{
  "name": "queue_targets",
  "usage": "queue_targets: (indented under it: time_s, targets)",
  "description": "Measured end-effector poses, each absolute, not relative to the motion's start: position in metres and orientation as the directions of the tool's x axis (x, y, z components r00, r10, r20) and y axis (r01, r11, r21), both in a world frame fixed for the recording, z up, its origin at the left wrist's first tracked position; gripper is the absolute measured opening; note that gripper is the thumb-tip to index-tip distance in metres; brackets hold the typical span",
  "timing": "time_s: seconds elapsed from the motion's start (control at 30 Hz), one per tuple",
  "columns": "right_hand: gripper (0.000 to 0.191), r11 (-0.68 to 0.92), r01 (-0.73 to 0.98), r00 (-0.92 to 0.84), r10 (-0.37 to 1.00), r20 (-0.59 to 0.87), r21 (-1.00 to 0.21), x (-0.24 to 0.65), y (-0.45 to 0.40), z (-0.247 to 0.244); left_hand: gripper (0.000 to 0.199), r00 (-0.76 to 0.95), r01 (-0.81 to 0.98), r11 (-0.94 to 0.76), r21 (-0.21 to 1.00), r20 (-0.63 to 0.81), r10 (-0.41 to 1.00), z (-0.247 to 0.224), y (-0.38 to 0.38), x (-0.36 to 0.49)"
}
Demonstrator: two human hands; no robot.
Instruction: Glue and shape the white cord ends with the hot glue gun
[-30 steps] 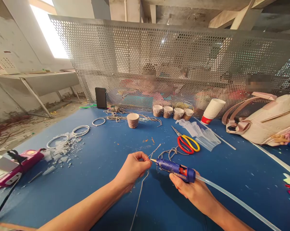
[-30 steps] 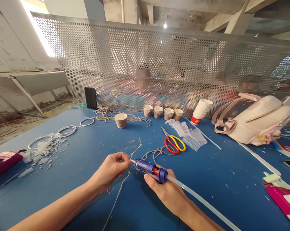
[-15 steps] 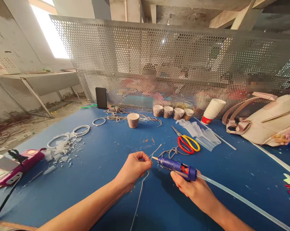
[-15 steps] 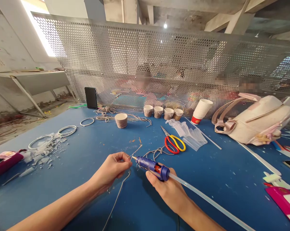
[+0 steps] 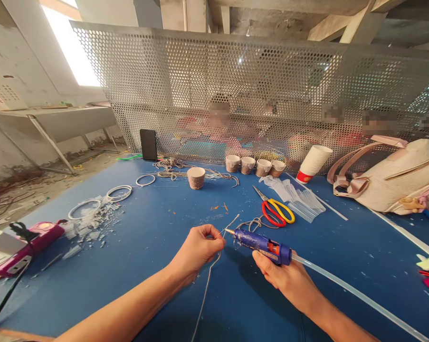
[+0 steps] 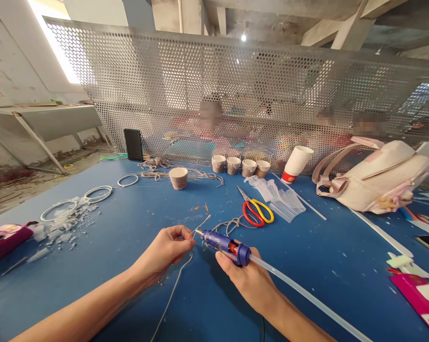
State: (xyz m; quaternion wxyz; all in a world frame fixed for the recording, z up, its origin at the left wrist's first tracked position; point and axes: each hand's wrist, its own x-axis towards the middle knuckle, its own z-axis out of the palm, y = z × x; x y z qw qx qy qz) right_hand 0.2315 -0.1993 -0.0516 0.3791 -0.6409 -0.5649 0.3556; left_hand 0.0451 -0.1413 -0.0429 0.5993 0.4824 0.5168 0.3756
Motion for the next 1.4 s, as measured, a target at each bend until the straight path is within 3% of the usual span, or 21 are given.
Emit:
queue_targets:
  time_s: [0.67,1.23,1.4]
  targets:
    - [0.04,-0.078,0.479,0.149,0.989,-0.006,-0.874,0.2316,-0.2041,-0.054,0.015,0.176,0.023,0.236,0.972,-0.236,0.956,-0.0448,-0.1406,0.0444]
    - [0.041,-0.124,0.477,0.101,0.991,-0.086,-0.87,0.2343,-0.2017,-0.0526,0.016,0.198,0.02,0.247,0.969,-0.246,0.949,-0.0458,-0.1388,0.0438]
    - [0.041,-0.074,0.488,0.111,0.994,-0.022,-0.869,0.2343,-0.2007,-0.0541,0.016,0.196,0.022,0.245,0.969,-0.245,0.95,-0.0455,-0.1392,0.044]
